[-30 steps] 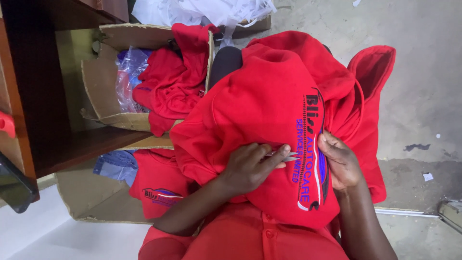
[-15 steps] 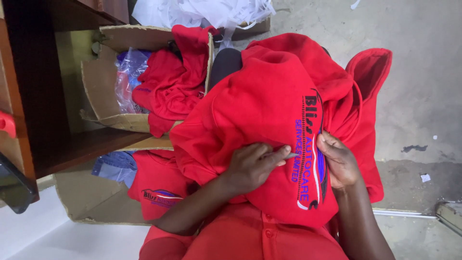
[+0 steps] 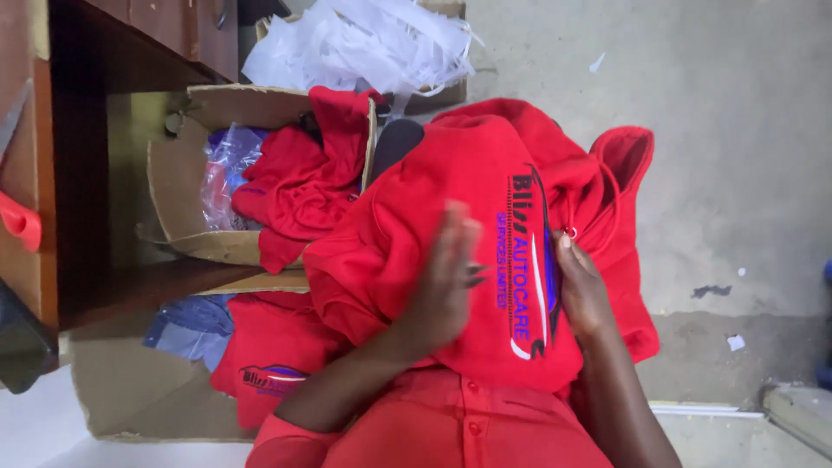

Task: Trimming excess embroidery threads from a red hoodie using small snips

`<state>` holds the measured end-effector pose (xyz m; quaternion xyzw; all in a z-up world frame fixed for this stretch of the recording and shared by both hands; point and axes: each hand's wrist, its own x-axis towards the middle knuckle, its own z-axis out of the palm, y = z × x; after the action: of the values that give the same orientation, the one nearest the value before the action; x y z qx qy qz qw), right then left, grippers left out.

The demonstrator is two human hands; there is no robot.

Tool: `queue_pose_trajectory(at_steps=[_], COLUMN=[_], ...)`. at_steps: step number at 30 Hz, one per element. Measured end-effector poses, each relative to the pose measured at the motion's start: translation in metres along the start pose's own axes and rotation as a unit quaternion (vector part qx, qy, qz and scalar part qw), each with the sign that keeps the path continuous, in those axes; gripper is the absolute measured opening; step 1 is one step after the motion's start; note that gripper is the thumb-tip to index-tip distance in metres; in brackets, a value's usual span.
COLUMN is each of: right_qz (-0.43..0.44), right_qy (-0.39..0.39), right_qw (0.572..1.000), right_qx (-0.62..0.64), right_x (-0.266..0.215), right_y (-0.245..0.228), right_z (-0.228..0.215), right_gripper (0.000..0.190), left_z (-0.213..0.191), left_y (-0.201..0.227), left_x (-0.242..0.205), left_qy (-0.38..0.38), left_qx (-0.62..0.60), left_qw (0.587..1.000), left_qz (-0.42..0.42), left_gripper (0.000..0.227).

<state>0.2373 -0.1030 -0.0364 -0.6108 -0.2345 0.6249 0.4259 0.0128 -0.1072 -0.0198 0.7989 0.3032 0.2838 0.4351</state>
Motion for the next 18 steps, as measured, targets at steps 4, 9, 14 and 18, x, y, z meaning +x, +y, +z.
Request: queue_pose_trajectory(at_steps=[4, 9, 14, 18], right_qz=[-0.012, -0.009, -0.162, -0.305], right_qy=[-0.006, -0.062, -0.186, -0.236], right_qw=[0.998, 0.997, 0.944, 0.869], right_qx=[-0.067, -0.037, -0.220, -0.310], right_x=[-0.005, -0.012, -0.046, -0.040], right_y=[-0.006, -0.005, -0.018, -0.034], right_z=[0.006, 0.015, 0.042, 0.038], right_gripper=[0.071, 0.077, 0.043, 0.027], left_z=[-0.011, 0.024, -0.037, -0.026], left_y=[0.028, -0.024, 0.028, 0.014], left_x=[-0.007, 0.002, 0.024, 0.031], left_qy=[0.083, -0.142, 0.315, 0.063], left_qx=[-0.132, -0.262, -0.051, 0.093], left_qw=[0.987, 0.955, 0.947, 0.994], left_qz=[-0.036, -0.004, -0.029, -0.010], left_gripper=[0.047, 0.044, 0.037, 0.054])
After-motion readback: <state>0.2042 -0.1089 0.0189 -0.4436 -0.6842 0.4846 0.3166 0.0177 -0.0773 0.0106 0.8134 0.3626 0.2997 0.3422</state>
